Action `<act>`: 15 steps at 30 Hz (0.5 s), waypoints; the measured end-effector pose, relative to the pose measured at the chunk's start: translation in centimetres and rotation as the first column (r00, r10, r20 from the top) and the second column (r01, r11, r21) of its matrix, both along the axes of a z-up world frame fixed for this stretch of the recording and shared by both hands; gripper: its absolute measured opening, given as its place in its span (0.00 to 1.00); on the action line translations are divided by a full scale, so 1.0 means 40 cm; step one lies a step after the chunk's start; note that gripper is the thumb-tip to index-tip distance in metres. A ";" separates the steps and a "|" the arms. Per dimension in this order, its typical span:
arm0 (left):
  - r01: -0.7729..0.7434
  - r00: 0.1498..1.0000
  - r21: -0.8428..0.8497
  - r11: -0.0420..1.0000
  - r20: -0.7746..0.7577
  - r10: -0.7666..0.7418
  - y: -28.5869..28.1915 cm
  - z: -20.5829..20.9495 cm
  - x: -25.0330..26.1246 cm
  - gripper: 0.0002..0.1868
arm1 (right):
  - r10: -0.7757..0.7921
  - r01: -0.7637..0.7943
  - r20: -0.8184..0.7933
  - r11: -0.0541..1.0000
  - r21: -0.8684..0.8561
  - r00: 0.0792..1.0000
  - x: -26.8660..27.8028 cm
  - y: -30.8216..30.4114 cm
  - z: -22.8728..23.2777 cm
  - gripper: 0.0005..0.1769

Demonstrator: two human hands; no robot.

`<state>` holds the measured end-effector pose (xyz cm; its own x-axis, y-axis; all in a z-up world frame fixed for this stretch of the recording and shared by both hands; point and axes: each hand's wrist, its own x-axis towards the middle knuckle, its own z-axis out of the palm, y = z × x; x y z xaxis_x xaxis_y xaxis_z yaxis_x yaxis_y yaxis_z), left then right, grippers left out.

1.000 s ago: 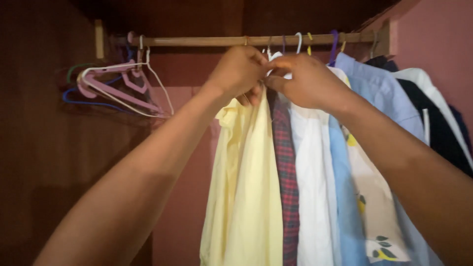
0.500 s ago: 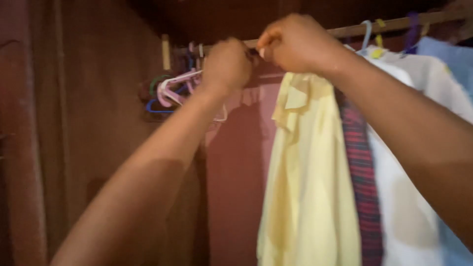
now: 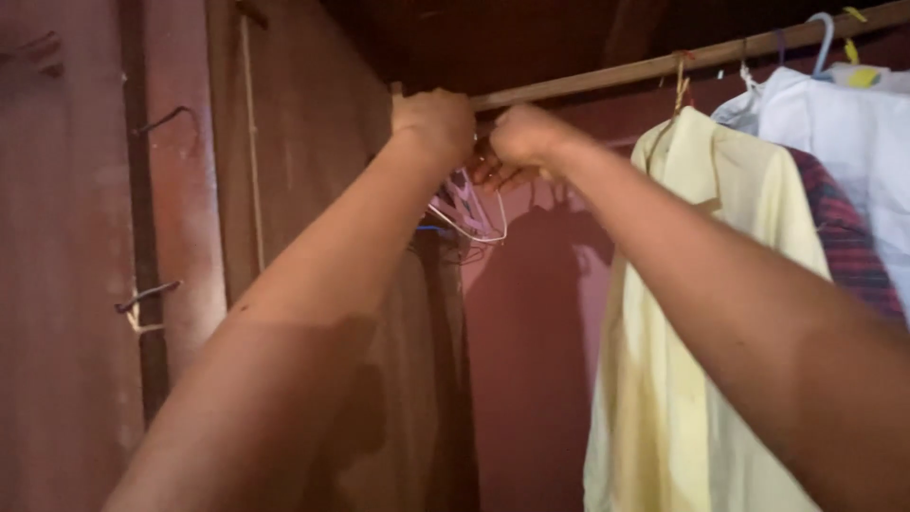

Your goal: The person takes a white shirt from a laundry basket, places it on a hanger, and hangs it on a rod in a closet next to other shirts.

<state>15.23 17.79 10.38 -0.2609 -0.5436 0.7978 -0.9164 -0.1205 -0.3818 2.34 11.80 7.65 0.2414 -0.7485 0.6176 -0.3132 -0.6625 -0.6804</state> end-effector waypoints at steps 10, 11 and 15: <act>0.074 0.995 -0.102 0.992 0.071 -0.067 -0.108 0.005 0.023 0.14 | 0.277 -0.309 0.334 0.950 0.047 0.901 0.078 -0.101 -0.054 0.15; 0.097 0.992 -0.094 0.991 0.084 -0.090 -0.096 0.003 0.022 0.14 | 0.312 -0.351 0.388 0.936 0.032 0.867 0.075 -0.110 -0.055 0.14; 0.184 0.981 -0.109 0.977 0.083 -0.175 -0.060 0.013 0.019 0.12 | 0.331 -0.358 0.433 0.933 -0.019 0.839 0.056 -0.134 -0.013 0.12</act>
